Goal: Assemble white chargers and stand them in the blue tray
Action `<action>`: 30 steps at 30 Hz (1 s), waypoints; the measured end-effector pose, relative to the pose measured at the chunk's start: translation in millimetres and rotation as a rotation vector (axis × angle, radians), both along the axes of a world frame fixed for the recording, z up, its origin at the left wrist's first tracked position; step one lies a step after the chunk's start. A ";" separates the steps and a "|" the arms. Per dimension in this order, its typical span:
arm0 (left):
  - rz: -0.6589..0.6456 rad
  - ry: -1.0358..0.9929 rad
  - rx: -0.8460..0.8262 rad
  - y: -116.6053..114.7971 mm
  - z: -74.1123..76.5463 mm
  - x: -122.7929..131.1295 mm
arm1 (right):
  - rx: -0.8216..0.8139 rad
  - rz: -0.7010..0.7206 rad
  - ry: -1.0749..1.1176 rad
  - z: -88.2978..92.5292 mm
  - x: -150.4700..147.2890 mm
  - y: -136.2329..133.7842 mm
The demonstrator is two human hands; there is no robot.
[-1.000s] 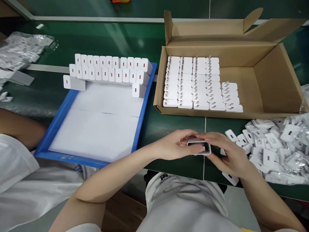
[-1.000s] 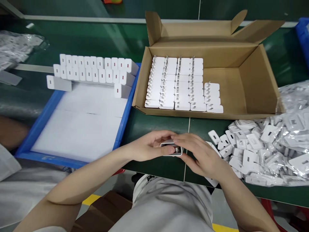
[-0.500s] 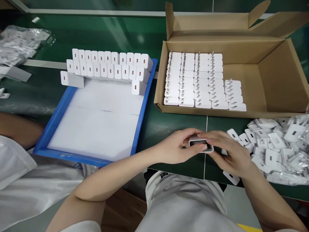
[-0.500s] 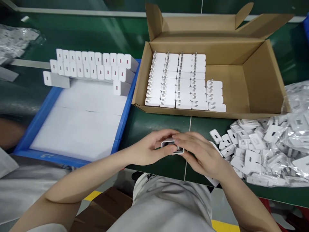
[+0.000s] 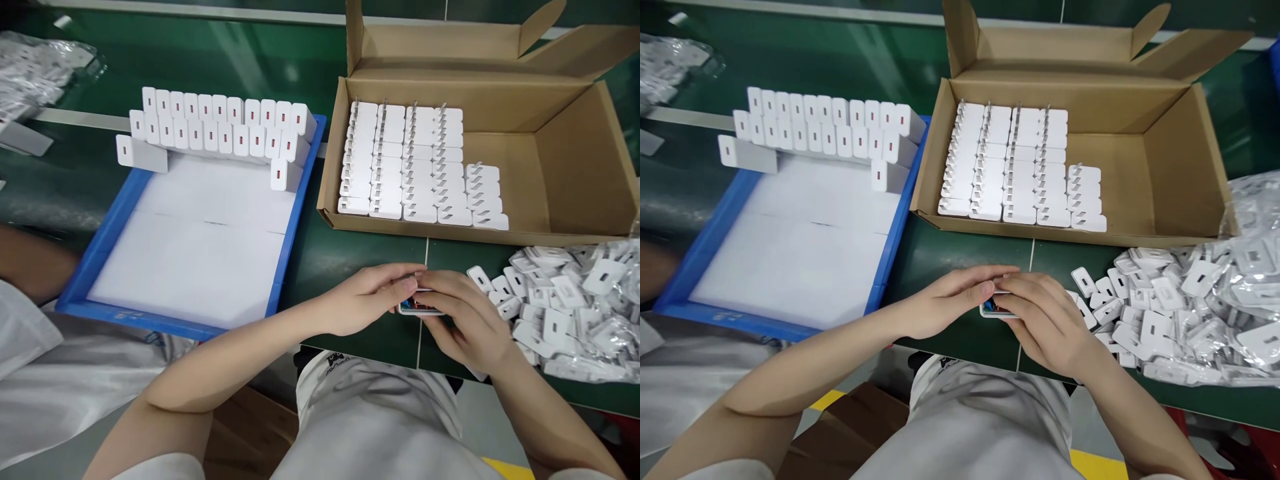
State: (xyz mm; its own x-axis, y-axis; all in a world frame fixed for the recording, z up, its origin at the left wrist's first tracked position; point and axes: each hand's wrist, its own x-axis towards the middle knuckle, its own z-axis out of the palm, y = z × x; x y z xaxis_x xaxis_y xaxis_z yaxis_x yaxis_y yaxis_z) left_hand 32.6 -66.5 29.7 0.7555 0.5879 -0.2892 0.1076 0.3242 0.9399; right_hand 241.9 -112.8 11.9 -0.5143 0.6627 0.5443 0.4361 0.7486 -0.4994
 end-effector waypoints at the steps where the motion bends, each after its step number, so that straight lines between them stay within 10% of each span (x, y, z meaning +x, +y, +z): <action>1: -0.003 0.007 0.003 0.1 0.0 0.1 | -0.005 -0.002 0.014 -0.2 -1.0 -0.6; 30: 0.024 -0.021 0.266 1.9 -3.1 1.4 | 0.023 -0.079 -0.028 -0.6 -2.1 -3.5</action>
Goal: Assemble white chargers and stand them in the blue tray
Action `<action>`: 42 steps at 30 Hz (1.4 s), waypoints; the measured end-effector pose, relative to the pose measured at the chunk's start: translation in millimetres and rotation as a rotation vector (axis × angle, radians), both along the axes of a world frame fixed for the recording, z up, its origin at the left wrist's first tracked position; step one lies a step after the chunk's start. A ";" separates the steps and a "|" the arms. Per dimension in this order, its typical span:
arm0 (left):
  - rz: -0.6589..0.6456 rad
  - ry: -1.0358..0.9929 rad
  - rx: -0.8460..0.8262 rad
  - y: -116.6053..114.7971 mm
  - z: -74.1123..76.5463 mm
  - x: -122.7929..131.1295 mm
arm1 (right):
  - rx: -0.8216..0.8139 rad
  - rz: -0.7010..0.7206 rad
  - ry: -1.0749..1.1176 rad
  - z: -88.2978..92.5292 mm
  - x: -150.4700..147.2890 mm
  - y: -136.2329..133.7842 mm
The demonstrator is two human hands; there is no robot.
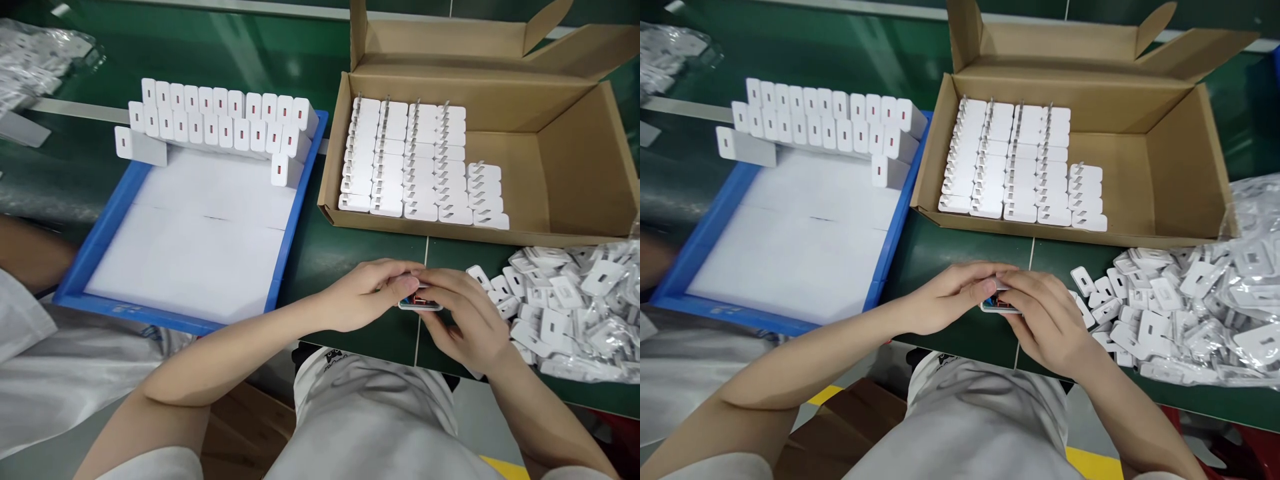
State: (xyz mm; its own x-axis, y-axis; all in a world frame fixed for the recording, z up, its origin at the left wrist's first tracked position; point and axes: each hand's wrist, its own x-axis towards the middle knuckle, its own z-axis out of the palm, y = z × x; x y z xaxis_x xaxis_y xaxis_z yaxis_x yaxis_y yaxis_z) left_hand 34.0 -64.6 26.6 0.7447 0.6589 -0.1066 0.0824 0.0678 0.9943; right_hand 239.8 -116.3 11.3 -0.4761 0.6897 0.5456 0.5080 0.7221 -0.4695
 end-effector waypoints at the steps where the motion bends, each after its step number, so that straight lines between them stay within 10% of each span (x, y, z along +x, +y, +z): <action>1: -0.002 0.005 -0.009 0.0 0.0 -0.1 | 0.000 -0.002 0.000 -0.2 -0.3 -0.4; 16: -0.013 0.058 -0.136 0.7 -0.2 0.1 | -0.105 -0.017 0.041 5.0 9.2 3.2; 20: 0.041 0.084 -0.199 2.5 -2.2 -0.5 | -0.319 -0.337 0.199 20.4 43.0 7.5; 23: 0.050 0.075 -0.233 3.3 -2.9 -0.8 | -0.466 -0.581 -0.161 18.8 72.7 10.2; 31: 0.090 -0.029 -0.339 2.2 -4.7 0.5 | -0.338 -0.550 -0.533 -26.1 100.3 16.5; 42: 0.079 -0.067 -0.428 1.9 -4.6 1.5 | -0.305 -0.480 -0.444 -27.6 87.9 20.3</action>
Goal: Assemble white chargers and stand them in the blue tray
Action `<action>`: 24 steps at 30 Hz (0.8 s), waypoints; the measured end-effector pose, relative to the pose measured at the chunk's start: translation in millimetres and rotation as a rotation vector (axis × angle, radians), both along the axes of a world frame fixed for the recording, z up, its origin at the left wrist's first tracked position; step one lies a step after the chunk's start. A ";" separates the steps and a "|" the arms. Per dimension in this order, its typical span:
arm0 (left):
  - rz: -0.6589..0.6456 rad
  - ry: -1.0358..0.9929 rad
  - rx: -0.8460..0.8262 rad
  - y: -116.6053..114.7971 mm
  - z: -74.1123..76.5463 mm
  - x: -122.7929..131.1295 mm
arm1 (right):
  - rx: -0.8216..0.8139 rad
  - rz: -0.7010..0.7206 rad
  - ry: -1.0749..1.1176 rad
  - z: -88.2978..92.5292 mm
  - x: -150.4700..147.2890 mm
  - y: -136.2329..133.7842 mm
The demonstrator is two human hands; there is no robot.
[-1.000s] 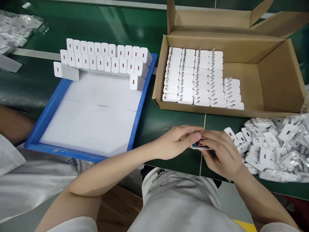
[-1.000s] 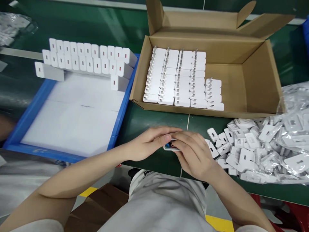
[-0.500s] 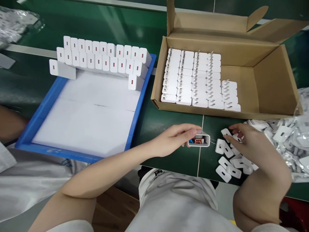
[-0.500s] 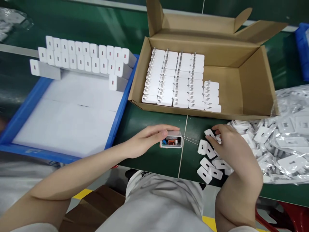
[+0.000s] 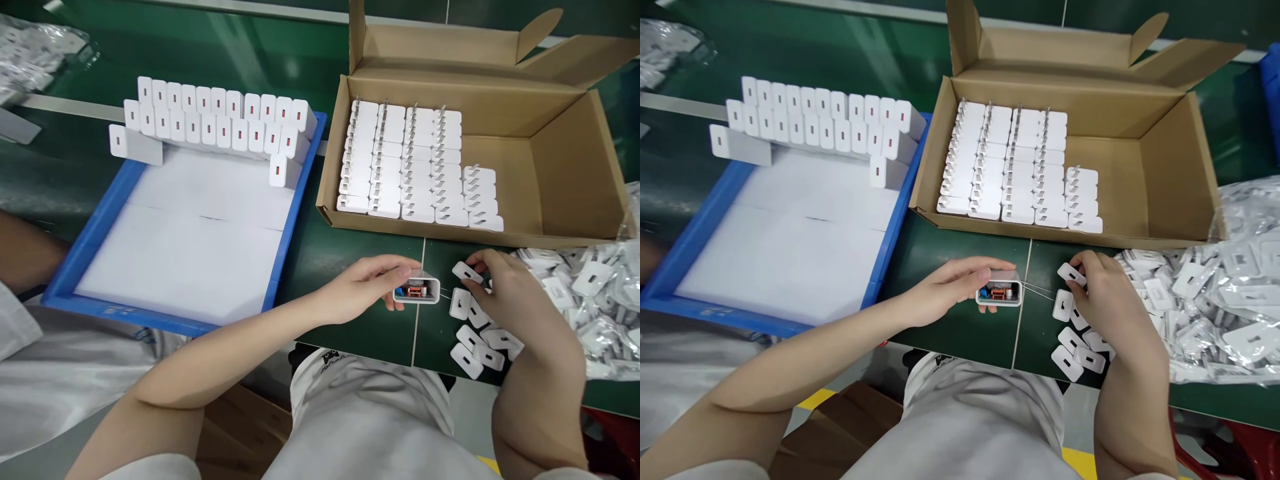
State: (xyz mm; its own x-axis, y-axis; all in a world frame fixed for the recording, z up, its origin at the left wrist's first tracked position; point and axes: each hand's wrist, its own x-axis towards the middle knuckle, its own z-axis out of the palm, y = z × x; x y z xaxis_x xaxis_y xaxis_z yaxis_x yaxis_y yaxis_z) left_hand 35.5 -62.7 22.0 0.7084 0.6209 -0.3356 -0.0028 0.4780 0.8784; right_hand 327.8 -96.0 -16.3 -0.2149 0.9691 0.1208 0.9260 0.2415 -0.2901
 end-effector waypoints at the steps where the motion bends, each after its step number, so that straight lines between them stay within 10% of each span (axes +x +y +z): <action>1: -0.001 -0.002 -0.006 0.1 -0.3 0.4 | 0.001 -0.010 -0.001 -0.4 -0.5 -0.4; 10: 0.014 -0.001 -0.049 -1.1 -4.1 2.7 | -0.022 0.009 0.093 26.5 -19.1 -2.0; 14: 0.020 -0.005 -0.093 -2.5 -5.6 5.8 | 0.256 0.032 0.341 43.1 -49.8 -8.3; 24: -0.013 -0.063 -0.154 -5.6 -7.6 10.4 | 0.365 0.412 0.418 40.1 -78.2 -16.4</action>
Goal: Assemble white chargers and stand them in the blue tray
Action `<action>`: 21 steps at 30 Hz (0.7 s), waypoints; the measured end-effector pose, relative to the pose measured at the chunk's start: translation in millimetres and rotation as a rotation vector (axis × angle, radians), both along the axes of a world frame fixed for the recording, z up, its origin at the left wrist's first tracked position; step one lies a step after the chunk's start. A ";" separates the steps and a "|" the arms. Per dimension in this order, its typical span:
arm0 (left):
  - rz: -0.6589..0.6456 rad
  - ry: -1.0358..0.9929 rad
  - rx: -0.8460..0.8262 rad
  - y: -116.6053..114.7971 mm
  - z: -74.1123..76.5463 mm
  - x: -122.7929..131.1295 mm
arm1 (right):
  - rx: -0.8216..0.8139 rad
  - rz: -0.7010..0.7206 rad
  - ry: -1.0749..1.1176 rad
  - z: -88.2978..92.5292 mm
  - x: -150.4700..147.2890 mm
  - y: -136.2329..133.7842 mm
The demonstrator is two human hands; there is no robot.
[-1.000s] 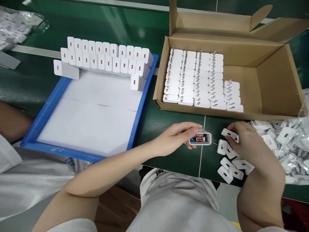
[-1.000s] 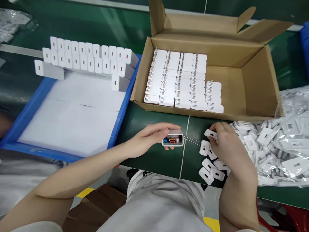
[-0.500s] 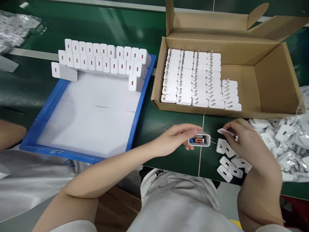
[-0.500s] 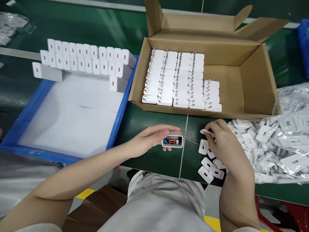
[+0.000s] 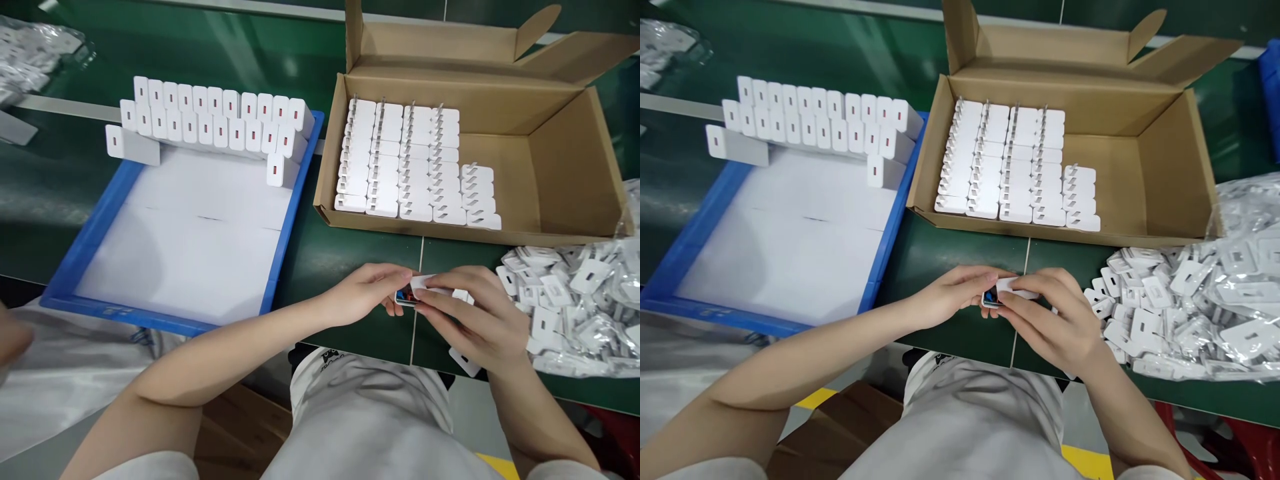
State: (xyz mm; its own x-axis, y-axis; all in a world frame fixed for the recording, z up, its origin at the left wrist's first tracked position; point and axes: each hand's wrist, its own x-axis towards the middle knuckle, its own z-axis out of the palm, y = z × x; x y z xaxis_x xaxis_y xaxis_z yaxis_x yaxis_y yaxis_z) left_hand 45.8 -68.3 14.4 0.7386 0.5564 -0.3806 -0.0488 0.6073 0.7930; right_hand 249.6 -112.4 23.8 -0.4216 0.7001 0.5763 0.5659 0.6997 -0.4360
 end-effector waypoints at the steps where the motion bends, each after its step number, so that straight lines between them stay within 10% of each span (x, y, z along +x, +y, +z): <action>1: 0.005 -0.001 0.001 0.3 -0.4 -0.1 | -0.017 -0.005 0.010 -0.2 0.5 -0.5; 21: 0.027 -0.001 0.107 -0.8 -3.4 -2.4 | -0.163 -0.048 0.166 2.7 -0.8 -2.2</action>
State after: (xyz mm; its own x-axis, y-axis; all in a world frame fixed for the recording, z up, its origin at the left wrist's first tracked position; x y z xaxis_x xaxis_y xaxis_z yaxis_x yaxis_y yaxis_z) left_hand 43.4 -69.1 11.0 0.7233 0.6133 -0.3174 -0.0647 0.5178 0.8531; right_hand 248.8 -114.6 26.5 -0.2943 0.8068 0.5124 0.5077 0.5862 -0.6314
